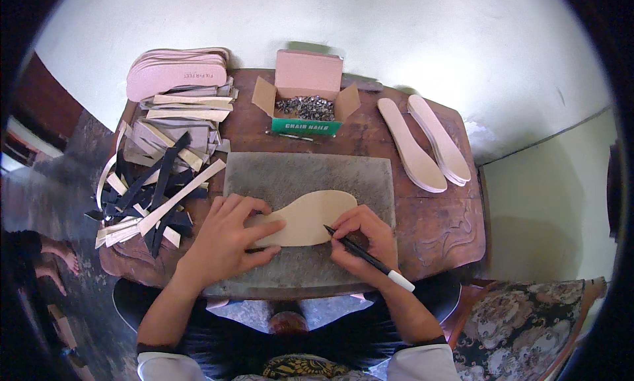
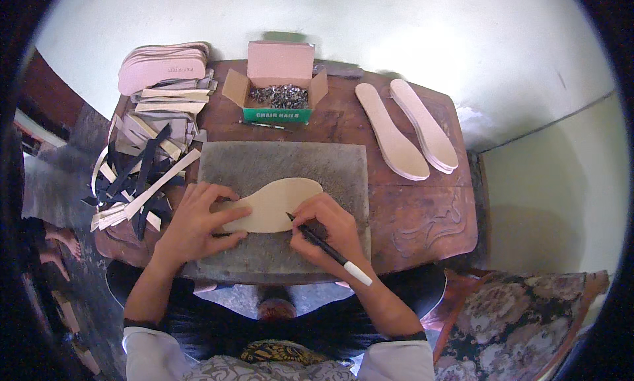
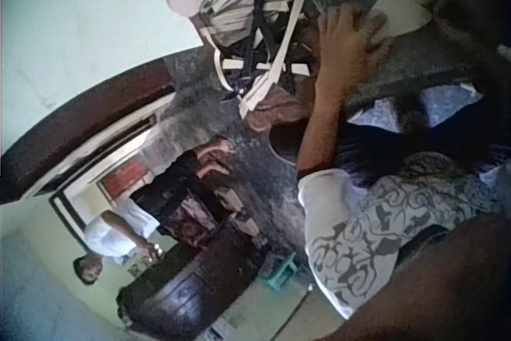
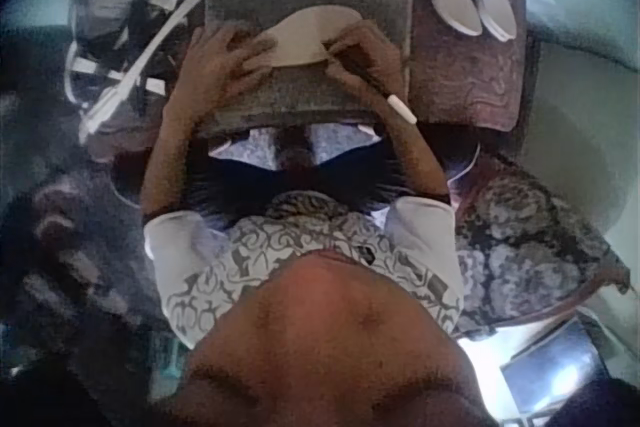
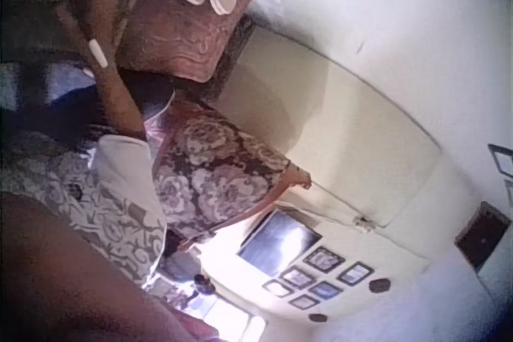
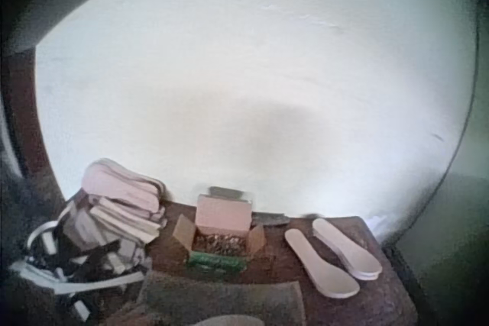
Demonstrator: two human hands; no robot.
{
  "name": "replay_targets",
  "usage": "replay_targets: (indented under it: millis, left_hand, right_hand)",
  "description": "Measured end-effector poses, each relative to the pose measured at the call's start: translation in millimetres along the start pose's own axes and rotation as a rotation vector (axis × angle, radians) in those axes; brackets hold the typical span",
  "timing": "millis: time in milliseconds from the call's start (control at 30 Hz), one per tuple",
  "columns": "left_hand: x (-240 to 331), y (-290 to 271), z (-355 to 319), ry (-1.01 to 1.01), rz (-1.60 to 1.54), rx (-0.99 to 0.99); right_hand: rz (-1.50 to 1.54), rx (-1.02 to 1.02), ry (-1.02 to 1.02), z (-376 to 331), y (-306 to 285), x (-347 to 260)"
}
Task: The person sits on the floor and uses a black marker to draw lines on the edges of beige shoe insoles. They handle the insoles one by one, marking them on a grey mat and placing them aside.
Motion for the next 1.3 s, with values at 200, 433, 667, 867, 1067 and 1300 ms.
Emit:
replay_targets:
  millis: [200, 433, 667, 867, 1067, 1300]
  left_hand:
    - [-1, 4, -3, -0.016, -0.019, 0.046]
    - [-2, 5, -3, -0.017, -0.021, 0.063]
    - [-2, 5, -2, -0.023, -0.026, 0.058]
    - [-2, 4, -3, -0.029, -0.03, 0.061]
    - [-2, 4, -2, -0.019, -0.021, 0.061]
    - [-2, 4, -2, -0.015, -0.022, 0.066]
  right_hand:
    - [-0.014, -0.071, 0.022, -2, 10, 0]
    - [-0.01, -0.104, 0.039, -1, 11, 8]
    - [0.004, -0.117, 0.014, -1, 12, 9]
    - [-0.014, -0.12, 0.026, -1, 12, 9]
    - [-0.008, -0.12, 0.027, -1, 12, 9]
    - [-0.008, -0.131, 0.024, -1, 13, 10]
Point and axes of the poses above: each hand's wrist, its own z-axis towards the middle knuckle, its own y-axis out of the palm, x = y × z, the point moved 7 cm from there along z, towards the middle knuckle, and after that the axes turned 4 degrees about z, right-handed, at the moved point
